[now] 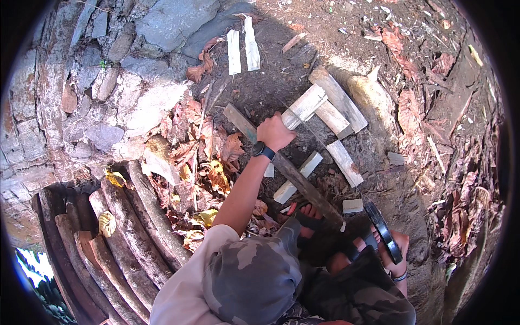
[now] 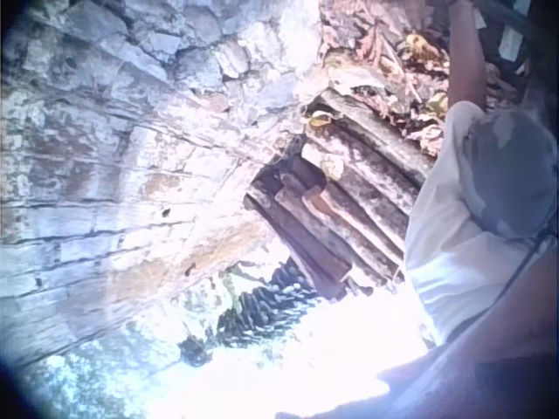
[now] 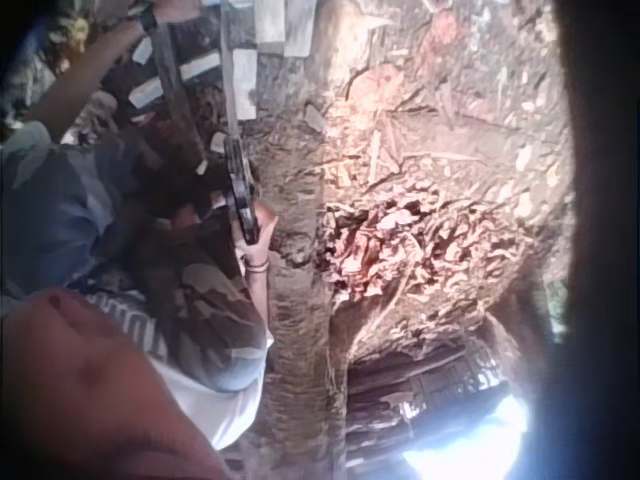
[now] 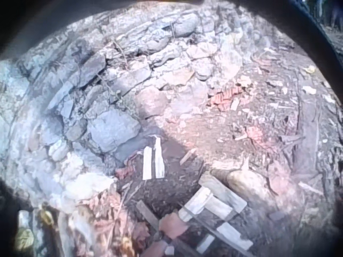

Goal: The person sits on the ground and uses a hand saw to cut a small piece of light-colored wood resting on a wooden support. They hold the wood steady with their left hand and saw with their right hand, producing small wood pieces.

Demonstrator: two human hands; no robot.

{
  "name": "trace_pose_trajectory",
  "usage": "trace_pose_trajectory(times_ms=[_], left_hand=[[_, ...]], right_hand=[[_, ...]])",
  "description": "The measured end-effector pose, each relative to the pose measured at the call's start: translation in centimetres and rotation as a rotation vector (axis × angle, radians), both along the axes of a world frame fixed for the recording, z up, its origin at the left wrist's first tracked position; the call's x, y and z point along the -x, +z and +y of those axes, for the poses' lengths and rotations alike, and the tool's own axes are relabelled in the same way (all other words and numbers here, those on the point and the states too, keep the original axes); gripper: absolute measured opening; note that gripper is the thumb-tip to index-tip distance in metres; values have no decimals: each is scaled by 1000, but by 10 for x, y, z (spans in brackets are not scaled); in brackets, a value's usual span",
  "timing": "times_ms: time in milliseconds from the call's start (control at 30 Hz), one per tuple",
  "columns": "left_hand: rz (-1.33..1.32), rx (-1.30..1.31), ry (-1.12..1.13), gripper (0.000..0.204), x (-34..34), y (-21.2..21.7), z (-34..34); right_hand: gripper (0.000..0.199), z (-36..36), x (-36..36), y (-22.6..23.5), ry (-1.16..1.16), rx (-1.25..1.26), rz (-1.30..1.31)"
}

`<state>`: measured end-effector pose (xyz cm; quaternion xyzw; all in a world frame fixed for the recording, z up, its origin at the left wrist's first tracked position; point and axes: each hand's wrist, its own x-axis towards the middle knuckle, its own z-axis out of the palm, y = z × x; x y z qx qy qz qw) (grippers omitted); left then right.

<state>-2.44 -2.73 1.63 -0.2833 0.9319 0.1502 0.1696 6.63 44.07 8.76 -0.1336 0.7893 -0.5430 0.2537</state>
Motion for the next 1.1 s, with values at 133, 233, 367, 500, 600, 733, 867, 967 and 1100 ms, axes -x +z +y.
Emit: trace_pose_trajectory(times_ms=[133, 233, 367, 500, 600, 733, 867, 967, 1100], left_hand=[[-13, 6, -35, 55, -1, 0, -4], [-5, -3, -26, 55, -4, -3, -5], [-17, -33, -38, 55, -5, 5, -8], [-11, -65, -58, 55, -6, 9, -11], [-49, -118, -50, 56, -3, 14, -13], [-40, -231, -28, 54, -3, 12, -18], [-36, -320, -15, 50, -3, 7, -26], [-41, -394, -10, 42, -1, 1, -35], [-83, -533, -11, 34, 0, -6, -45]], right_hand=[[13, -2, 4, 12, 113, -60, 81], [20, -14, -9, 13, 27, 36, 206], [17, -11, -18, 16, -23, 49, 150], [17, -1, -23, 8, -73, 54, 85], [17, 1, -21, 10, -60, 75, 85], [21, 0, -19, 9, -75, 57, 26], [24, 8, -21, -6, -105, 94, 46], [25, 13, -20, -14, -109, 111, 29], [25, 16, -23, -20, -112, 124, 11]])
